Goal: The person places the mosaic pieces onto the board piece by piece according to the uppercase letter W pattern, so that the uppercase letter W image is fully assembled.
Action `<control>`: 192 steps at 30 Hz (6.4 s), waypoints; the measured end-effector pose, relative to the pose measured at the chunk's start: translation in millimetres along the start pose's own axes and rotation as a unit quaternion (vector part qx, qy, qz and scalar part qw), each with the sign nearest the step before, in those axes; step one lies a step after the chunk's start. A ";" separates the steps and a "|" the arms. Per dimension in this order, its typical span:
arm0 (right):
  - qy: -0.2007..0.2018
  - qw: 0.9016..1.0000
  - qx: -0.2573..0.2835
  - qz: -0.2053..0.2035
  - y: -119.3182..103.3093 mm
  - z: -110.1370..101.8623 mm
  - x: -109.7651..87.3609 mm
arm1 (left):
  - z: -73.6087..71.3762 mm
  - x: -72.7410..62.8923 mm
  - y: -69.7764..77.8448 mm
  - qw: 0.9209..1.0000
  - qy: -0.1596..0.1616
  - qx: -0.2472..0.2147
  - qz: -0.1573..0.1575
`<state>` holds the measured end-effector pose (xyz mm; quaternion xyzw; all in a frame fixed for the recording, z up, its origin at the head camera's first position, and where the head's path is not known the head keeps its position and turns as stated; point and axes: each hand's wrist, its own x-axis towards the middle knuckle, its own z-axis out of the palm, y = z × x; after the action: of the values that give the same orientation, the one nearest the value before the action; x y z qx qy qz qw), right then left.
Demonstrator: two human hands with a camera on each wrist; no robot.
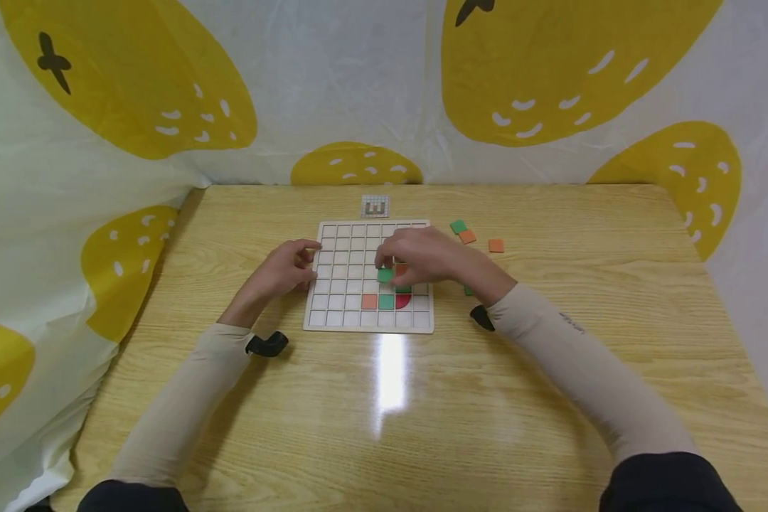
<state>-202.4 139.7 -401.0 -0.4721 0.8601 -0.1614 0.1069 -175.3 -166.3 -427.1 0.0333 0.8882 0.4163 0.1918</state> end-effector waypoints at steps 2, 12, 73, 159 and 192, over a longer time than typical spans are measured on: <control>0.000 1.000 0.004 -0.002 -0.8 1.4 2.0 | 0.4 0.5 -0.5 1.000 0.001 -0.001 -0.001; -0.015 1.000 0.021 0.006 -7.1 7.7 10.4 | 0.1 -0.1 0.1 1.000 0.003 -0.002 0.004; 0.035 0.998 -0.022 0.052 27.5 9.5 -25.7 | -0.6 -0.3 0.4 1.000 0.000 -0.005 -0.002; 0.016 0.976 -0.051 0.210 86.6 -13.8 -75.8 | -0.4 -0.3 -0.9 1.000 -0.002 -0.009 -0.008; 0.041 0.986 -0.039 0.157 70.6 -22.4 -71.2 | -0.8 -1.8 -0.8 1.000 -0.003 -0.011 -0.001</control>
<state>-226.9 239.4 -404.8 -0.3279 0.9327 -0.1287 0.0769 -173.9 -167.7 -426.7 0.0318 0.8830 0.4255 0.1954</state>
